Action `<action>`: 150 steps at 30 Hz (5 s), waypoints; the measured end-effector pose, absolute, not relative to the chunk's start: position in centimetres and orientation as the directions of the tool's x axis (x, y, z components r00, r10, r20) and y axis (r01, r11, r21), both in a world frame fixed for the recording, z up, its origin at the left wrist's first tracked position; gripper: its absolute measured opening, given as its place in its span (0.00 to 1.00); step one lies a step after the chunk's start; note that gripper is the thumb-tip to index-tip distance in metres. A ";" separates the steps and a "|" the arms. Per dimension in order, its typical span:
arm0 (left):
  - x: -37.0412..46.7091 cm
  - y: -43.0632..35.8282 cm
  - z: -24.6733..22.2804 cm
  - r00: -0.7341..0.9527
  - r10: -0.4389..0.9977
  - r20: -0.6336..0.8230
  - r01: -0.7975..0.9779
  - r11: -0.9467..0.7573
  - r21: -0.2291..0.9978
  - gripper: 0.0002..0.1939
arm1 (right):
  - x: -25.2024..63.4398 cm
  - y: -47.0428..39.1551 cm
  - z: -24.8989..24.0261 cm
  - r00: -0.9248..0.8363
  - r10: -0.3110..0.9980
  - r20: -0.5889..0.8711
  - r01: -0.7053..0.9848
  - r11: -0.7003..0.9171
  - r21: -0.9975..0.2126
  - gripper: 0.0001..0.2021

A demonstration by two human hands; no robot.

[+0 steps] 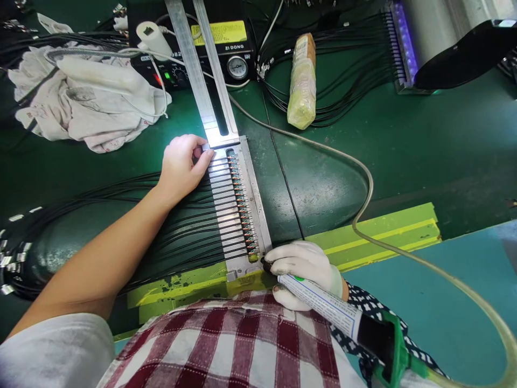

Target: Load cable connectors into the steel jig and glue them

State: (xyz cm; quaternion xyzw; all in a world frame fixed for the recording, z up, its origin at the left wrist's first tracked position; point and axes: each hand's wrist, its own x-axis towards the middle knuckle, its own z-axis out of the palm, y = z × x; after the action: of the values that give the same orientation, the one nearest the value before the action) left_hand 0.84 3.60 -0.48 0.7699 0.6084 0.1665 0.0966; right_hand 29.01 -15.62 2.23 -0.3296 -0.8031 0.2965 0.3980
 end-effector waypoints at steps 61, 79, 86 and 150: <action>0.8 3.9 -0.8 0.223 0.960 0.168 0.901 -0.269 0.340 0.11 | 28.5 -15.5 2.6 -0.379 0.776 0.504 0.175 0.595 -0.784 0.09; 23.2 9.1 7.6 0.270 0.962 -0.036 0.897 -0.238 0.372 0.44 | 39.0 -2.6 6.1 0.503 0.862 0.068 -0.658 0.433 -0.616 0.27; 16.6 6.9 7.2 0.464 0.886 -0.023 0.767 -0.389 0.510 0.44 | 41.6 -4.1 6.1 0.523 0.852 0.021 -0.698 0.443 -0.563 0.22; 1.2 1.2 -1.3 0.072 0.954 0.290 0.875 -0.200 0.441 0.14 | 16.9 20.2 22.9 -0.387 0.898 0.208 0.739 0.437 -0.512 0.13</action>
State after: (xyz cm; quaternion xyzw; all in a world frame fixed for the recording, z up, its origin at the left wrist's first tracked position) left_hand 1.18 1.22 -1.27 0.7282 0.6280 0.2641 0.0751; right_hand 16.85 20.24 22.93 -0.5023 -0.8151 0.1706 0.2328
